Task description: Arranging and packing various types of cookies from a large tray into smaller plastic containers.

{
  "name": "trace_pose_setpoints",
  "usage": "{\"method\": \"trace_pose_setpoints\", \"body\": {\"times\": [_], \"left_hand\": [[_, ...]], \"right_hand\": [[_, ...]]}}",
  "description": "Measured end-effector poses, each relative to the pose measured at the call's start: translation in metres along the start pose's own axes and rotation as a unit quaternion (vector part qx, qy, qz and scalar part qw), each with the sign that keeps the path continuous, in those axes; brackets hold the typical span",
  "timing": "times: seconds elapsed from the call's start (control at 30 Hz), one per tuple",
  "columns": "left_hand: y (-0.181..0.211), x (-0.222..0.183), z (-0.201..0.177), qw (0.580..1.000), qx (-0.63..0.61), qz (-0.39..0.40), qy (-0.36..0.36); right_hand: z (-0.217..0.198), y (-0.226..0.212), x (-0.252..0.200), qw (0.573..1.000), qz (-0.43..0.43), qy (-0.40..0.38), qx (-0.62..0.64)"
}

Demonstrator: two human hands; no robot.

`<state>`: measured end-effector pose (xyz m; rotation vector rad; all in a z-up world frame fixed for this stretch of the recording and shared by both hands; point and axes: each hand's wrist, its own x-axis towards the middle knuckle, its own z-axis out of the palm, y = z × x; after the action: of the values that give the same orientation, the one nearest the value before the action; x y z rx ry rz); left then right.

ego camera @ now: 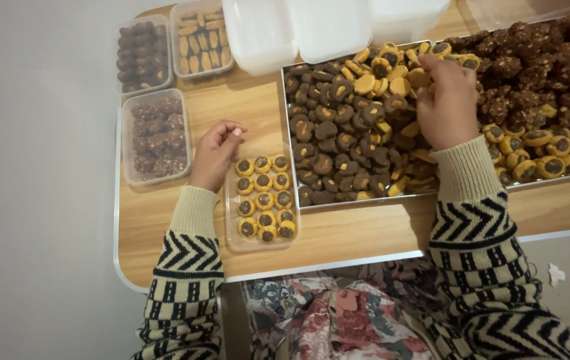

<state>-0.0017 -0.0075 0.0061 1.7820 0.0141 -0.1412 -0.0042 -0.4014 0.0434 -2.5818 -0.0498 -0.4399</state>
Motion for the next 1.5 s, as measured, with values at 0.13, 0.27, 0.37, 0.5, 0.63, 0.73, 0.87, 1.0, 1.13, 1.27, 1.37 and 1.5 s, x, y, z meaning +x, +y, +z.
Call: {"method": "trace_pose_setpoints", "body": {"times": [0.13,0.27,0.37,0.5,0.63,0.73,0.87,1.0,1.13,1.27,1.37,1.5], "left_hand": [[-0.002,0.001,0.000,1.000,0.003,0.002,-0.005],[0.001,0.000,0.000,1.000,0.014,-0.002,-0.004],[-0.006,0.004,-0.002,1.000,0.017,0.005,-0.006],[-0.004,0.003,-0.001,1.000,0.018,-0.005,0.001],[0.001,0.001,-0.001,1.000,0.021,-0.004,-0.002],[-0.003,0.002,-0.001,1.000,0.018,0.000,-0.002],[-0.005,0.003,-0.001,1.000,0.002,-0.003,-0.004],[-0.005,0.003,-0.002,1.000,0.013,0.002,-0.008],[-0.009,0.005,-0.002,1.000,0.006,0.014,-0.011],[-0.006,0.003,-0.001,1.000,-0.005,0.006,-0.010],[-0.007,0.003,-0.002,1.000,-0.013,0.010,-0.012],[-0.009,0.005,-0.002,1.000,0.002,0.017,-0.009]], "right_hand": [[0.006,0.010,0.001,0.999,-0.021,0.016,-0.020],[0.010,0.014,0.000,0.999,-0.030,0.021,-0.031],[0.013,0.022,-0.001,0.998,-0.049,0.014,-0.043],[0.009,0.014,-0.002,0.999,-0.027,0.007,-0.022],[0.009,0.013,-0.003,0.999,-0.035,0.005,-0.025],[0.004,0.003,-0.004,1.000,-0.007,-0.011,-0.016],[0.005,0.003,-0.004,1.000,0.010,-0.018,-0.011],[0.004,0.002,-0.004,1.000,0.008,-0.015,-0.012],[0.008,0.010,-0.002,0.999,-0.003,-0.015,-0.033],[0.008,0.013,-0.004,0.999,-0.012,-0.021,-0.033],[0.008,0.018,-0.006,0.999,-0.029,-0.012,-0.043],[0.008,0.017,-0.007,0.998,-0.045,-0.006,-0.052]]}}
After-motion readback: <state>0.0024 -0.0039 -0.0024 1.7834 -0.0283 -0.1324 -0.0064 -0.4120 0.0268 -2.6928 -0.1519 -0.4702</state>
